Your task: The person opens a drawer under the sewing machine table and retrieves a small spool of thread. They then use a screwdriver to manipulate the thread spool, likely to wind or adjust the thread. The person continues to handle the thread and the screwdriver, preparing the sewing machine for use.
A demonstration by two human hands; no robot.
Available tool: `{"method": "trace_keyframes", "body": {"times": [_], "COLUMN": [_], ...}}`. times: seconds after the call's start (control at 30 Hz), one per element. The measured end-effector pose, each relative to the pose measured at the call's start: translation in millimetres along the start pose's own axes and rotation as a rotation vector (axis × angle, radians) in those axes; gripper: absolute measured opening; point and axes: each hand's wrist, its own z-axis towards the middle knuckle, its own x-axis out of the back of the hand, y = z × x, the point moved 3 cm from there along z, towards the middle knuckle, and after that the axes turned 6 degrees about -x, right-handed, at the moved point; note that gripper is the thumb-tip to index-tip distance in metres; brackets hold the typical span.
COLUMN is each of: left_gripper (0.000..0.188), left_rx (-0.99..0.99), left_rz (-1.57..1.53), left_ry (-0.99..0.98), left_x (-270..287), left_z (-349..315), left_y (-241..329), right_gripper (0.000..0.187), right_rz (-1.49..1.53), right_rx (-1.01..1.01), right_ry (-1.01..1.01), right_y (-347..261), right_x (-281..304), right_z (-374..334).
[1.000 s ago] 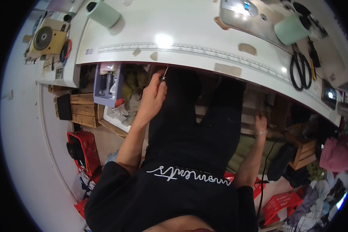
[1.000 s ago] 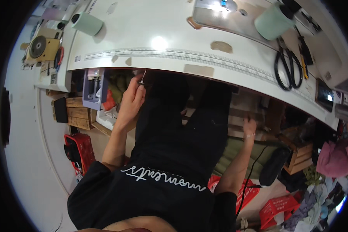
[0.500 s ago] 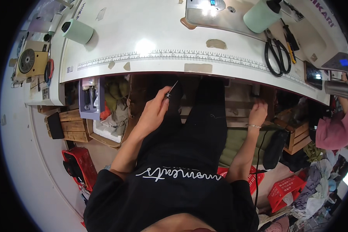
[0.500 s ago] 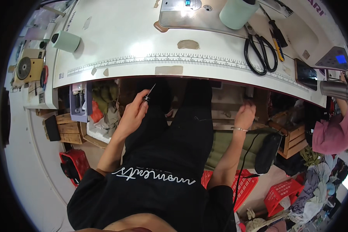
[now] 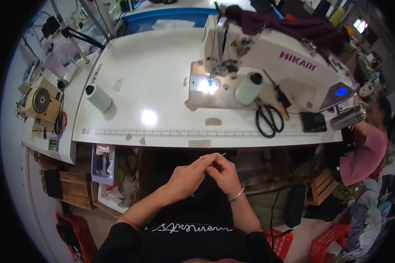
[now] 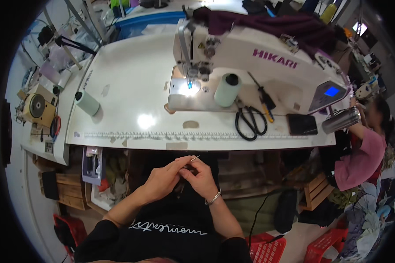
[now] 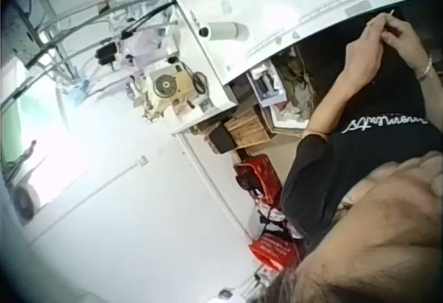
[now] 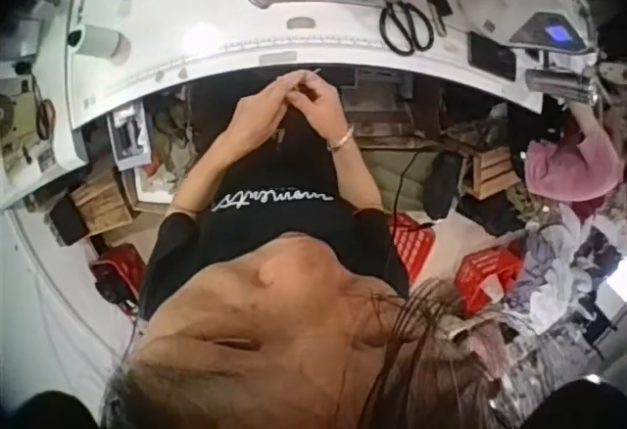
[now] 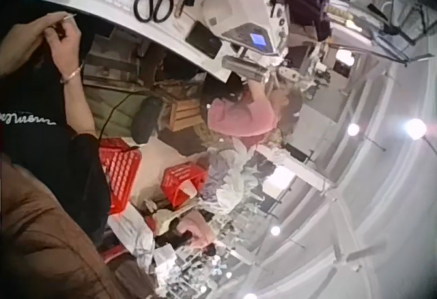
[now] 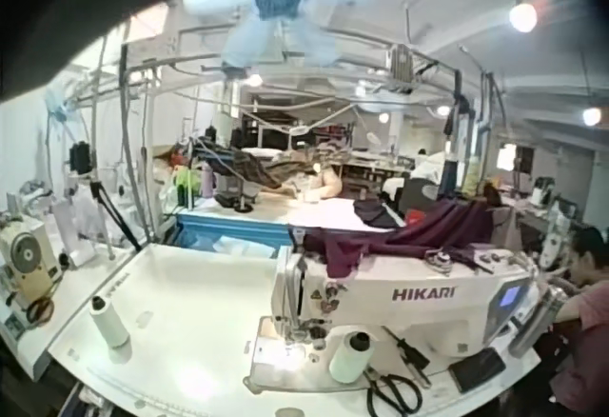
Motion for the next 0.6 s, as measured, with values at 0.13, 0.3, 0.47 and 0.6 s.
{"method": "trace_keyframes", "body": {"times": [0.13,0.3,0.47,0.6], "left_gripper": [0.066,0.062,0.058,0.047], "left_rx": [-0.076,-0.134,-0.227,-0.199], "left_rz": [0.083,0.138,0.279,0.539], "left_ry": [0.024,0.046,0.199,0.205], "left_x": [10.3,20.9,33.6,55.3], "left_z": [11.1,25.4,36.1,51.5], "left_y": [12.6,28.8,19.1,-5.3], "right_gripper": [0.029,0.024,0.025,0.025], "right_rz": [0.166,-0.013,0.102,-0.016], "right_rx": [-0.022,0.057,0.398,0.492], "right_ry": [-0.007,0.058,0.385,0.510], "right_y": [-26.2,-56.5,-130.3,-158.9], "right_x": [-0.9,22.5,73.7,99.6], "right_z": [2.7,7.6,19.7,32.8]}}
